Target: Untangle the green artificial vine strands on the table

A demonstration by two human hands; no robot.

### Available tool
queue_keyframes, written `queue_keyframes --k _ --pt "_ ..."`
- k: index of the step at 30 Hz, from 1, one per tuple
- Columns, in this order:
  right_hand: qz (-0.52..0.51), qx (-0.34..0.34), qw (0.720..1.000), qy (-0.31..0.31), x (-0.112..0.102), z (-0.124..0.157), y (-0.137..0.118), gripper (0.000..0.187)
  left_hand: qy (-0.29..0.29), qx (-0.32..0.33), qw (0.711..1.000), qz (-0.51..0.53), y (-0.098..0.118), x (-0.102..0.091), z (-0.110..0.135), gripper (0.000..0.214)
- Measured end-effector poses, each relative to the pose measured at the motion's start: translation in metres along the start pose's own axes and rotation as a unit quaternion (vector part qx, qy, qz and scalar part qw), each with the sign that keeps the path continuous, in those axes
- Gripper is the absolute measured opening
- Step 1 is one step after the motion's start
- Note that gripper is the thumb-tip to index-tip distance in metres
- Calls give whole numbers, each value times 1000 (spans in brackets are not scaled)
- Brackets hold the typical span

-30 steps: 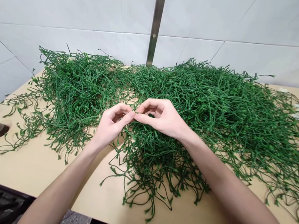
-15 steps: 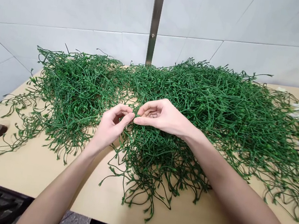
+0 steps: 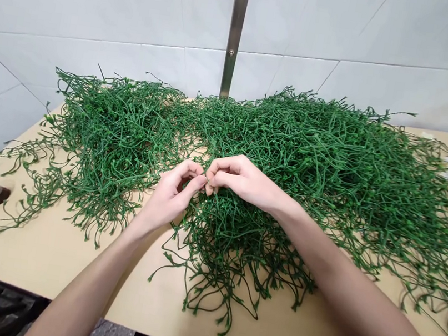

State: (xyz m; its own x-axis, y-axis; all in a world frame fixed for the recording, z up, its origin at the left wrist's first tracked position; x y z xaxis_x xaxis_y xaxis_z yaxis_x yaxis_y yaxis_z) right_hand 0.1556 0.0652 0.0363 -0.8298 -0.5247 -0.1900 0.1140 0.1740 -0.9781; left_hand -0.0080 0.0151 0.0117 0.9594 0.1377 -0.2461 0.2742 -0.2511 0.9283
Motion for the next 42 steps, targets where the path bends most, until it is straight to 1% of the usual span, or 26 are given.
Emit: queue_keyframes --k 3,6,10,14,17,19,22,25,29,31,34,36,37,39,40,42 --pt "25 -13 999 21 2 1 1 15 -25 -13 999 23 1 1 0 18" --pt "30 -34 998 32 3 2 0 12 -56 -54 993 90 2 1 -2 22" --pt "40 -59 997 26 4 3 0 9 -96 -137 967 192 5 2 -5 28" --pt "64 -91 993 27 4 4 1 7 -100 -205 940 255 4 1 -5 29" --pt "52 -106 993 8 4 5 2 8 -107 -245 916 300 -1 0 -5 29" --pt "57 -112 992 -3 5 5 3 8 -114 -264 905 313 -4 0 -5 29" --pt "112 -143 983 25 7 5 2 9 -111 -274 907 299 -6 0 -6 31" --pt "163 -177 969 56 9 7 -1 15 -109 -270 912 287 -5 1 -7 32" --pt "202 -219 952 70 10 9 -2 16 -114 -275 902 312 -4 0 -7 33" --pt "207 -242 945 70 8 8 1 18 -97 -283 899 319 -4 -1 -8 32" --pt "227 -237 940 93 -1 5 2 20 -39 -299 897 324 -4 -2 -9 27" --pt "251 -234 929 139 -11 4 -5 20 1 -301 892 337 -4 -2 -10 22" --pt "263 -239 920 164 -17 5 -13 18 14 -298 890 345 -4 -2 -10 20" --pt "285 -262 901 197 -28 14 -35 15 20 -295 887 356 -5 -3 -10 16" --pt "297 -277 890 209 -33 24 -47 13 19 -295 885 360 -6 -3 -11 14" --pt "309 -296 872 238 -37 53 -67 13 18 -298 879 371 -7 -5 -11 12"
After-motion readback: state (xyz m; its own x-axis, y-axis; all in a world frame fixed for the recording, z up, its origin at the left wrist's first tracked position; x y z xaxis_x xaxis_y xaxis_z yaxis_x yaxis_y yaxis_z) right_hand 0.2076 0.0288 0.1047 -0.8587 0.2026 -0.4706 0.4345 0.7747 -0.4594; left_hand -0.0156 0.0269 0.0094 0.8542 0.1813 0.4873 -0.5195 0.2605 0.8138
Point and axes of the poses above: each hand's wrist, its own z-axis away from the middle knuckle, its own x-axis out of the palm, y = z × x, the point moved 1 cm from there along -z, towards the middle knuckle, and after that the axes turned 12 degrees about y, right-handed, at the moved point
